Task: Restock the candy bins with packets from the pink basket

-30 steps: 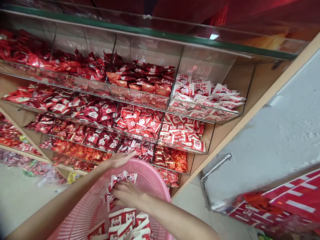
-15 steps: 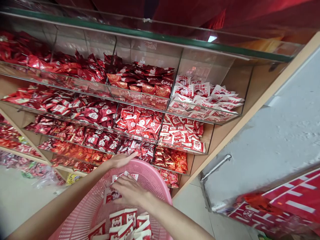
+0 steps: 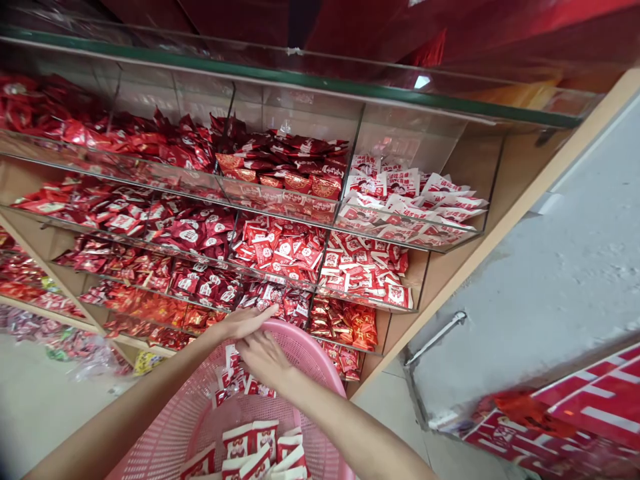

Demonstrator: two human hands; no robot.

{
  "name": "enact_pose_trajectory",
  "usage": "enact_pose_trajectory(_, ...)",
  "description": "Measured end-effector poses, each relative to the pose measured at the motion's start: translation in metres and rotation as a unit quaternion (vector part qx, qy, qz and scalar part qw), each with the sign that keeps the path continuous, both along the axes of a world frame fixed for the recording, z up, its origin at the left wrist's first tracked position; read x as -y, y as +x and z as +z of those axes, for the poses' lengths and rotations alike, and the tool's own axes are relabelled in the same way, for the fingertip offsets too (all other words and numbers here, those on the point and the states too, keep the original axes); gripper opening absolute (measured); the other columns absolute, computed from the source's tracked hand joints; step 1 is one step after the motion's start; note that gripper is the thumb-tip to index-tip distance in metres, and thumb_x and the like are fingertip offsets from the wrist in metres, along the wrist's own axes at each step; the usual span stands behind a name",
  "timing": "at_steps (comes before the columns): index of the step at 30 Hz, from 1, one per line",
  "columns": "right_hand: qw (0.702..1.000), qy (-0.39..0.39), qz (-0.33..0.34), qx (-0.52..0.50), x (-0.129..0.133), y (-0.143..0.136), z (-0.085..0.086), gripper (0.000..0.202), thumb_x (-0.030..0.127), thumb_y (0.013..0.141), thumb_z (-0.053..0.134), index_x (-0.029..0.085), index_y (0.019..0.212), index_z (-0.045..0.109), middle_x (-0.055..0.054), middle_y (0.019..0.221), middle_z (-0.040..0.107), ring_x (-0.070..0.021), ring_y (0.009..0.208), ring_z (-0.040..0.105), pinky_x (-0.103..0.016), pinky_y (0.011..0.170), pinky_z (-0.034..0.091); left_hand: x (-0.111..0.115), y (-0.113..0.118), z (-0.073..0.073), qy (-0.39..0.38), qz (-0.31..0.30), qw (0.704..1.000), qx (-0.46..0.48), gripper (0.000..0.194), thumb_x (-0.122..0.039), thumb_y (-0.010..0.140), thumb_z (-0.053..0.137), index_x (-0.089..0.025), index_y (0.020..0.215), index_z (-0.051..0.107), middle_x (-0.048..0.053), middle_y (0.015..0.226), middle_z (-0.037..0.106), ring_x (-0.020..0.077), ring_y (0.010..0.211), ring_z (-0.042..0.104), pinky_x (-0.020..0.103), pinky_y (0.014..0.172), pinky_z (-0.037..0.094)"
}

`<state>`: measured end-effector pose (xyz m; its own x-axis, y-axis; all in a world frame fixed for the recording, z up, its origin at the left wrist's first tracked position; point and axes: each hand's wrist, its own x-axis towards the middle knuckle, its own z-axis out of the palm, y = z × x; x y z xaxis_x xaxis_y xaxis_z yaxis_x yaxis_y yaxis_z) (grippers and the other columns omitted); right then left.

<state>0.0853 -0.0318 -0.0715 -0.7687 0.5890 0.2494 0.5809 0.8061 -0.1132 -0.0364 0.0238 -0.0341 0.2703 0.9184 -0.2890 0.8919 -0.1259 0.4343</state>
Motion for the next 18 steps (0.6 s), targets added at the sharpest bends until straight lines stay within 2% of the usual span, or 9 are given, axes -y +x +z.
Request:
enact_pose_trajectory(5,0.999,-0.032,-0.018,0.002,0.003,0.006,-0.009,0.032,0.028,0.084,0.058,0.016,0.113,0.054,-0.013,0.116,0.058,-0.0274,0.108,0.053,-0.040,0.084,0.047,0.003,0.002,0.001,-0.008,-0.008,1.000,-0.004,0.098,-0.080,0.074,0.002,-0.015,0.093,0.073,0.017,0.107,0.070,0.0338,0.106,0.061,0.042,0.090,0.042)
enact_pose_trajectory(12,0.995,-0.063,-0.035,-0.074,0.004,0.022,-0.014,0.047,0.043,0.085,0.057,0.019,0.125,0.046,-0.009,0.124,0.056,-0.0240,0.111,0.051,-0.043,0.095,0.043,0.001,0.005,-0.005,-0.026,-0.039,0.999,0.000,0.086,-0.074,0.079,0.006,-0.019,0.075,0.072,0.013,0.089,0.074,0.0277,0.092,0.066,0.034,0.081,0.044)
enact_pose_trajectory(15,0.995,-0.039,-0.042,-0.086,0.001,0.024,-0.020,0.041,0.044,0.085,0.057,0.020,0.118,0.051,-0.006,0.119,0.059,-0.0221,0.108,0.053,-0.038,0.092,0.045,-0.001,0.008,-0.009,-0.006,-0.046,0.999,0.001,0.084,-0.073,0.080,0.006,-0.020,0.066,0.070,0.011,0.081,0.074,0.0272,0.084,0.067,0.033,0.076,0.045)
enact_pose_trajectory(18,0.995,0.010,-0.040,-0.092,-0.006,0.021,-0.030,0.026,0.039,0.086,0.055,0.020,0.102,0.059,-0.003,0.106,0.066,-0.0183,0.097,0.058,-0.031,0.087,0.046,-0.002,0.011,-0.012,0.013,-0.052,0.999,0.003,0.082,-0.070,0.082,0.007,-0.021,0.062,0.069,0.009,0.073,0.073,0.0257,0.078,0.067,0.032,0.071,0.045)
